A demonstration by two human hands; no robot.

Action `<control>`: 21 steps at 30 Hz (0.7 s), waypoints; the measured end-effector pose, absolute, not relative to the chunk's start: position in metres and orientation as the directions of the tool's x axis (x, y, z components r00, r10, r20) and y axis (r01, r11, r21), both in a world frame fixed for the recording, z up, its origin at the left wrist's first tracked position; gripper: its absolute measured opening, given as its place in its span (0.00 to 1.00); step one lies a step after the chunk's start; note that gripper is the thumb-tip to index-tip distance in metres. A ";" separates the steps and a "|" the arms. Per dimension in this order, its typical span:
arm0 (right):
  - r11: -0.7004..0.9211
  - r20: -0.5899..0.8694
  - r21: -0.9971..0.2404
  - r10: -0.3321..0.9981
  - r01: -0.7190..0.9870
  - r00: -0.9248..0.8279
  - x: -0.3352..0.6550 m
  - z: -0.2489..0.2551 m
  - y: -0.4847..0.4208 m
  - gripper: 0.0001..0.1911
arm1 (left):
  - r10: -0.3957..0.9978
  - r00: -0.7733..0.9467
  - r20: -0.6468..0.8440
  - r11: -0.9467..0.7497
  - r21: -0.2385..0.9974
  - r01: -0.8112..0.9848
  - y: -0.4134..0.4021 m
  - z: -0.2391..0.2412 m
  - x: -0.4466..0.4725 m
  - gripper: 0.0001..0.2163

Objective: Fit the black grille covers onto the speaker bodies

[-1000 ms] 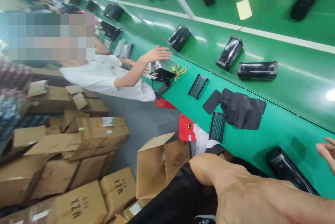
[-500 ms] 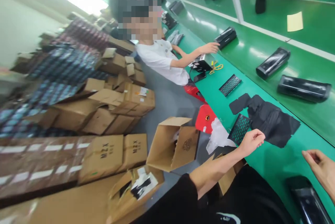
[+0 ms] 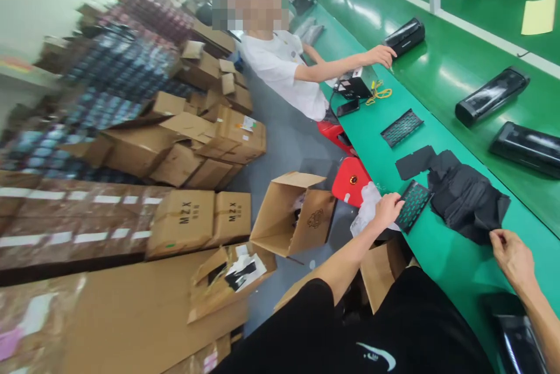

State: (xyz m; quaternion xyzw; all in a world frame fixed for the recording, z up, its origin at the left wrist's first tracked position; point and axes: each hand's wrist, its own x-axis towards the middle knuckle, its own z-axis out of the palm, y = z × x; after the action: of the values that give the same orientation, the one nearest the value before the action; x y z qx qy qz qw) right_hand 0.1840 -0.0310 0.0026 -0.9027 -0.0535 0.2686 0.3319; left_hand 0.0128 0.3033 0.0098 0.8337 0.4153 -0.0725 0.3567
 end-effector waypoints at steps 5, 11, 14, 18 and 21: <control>-0.507 -0.484 -0.775 0.095 -0.376 0.870 0.187 0.022 -0.082 0.25 | 0.420 0.830 -0.368 -0.553 0.621 0.555 0.293 0.042 -0.004 0.08; -0.149 -0.495 -0.849 -0.112 -0.507 0.862 0.185 0.046 -0.152 0.26 | -0.261 0.929 -0.262 -0.692 0.722 0.010 0.199 0.054 0.076 0.11; -0.090 -0.463 -0.870 -0.190 -0.485 0.865 0.182 0.066 -0.186 0.24 | -0.388 0.874 -0.293 -0.712 0.697 -0.082 0.138 0.041 0.149 0.08; -0.065 -0.434 -0.883 -0.259 -0.464 0.863 0.172 0.096 -0.224 0.21 | -0.485 0.806 -0.338 -0.712 0.689 -0.140 0.076 0.029 0.220 0.05; -0.027 -0.473 -0.871 -0.228 -0.491 0.851 0.166 0.107 -0.234 0.18 | -0.507 0.792 -0.341 -0.714 0.681 -0.164 0.050 0.031 0.241 0.08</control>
State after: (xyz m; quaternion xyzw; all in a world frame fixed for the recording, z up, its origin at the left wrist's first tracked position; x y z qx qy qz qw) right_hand 0.1661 -0.2336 0.1073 -0.7095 0.2534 0.1011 0.6497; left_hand 0.2410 0.0500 0.0308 0.8879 -0.1889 -0.2618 0.3279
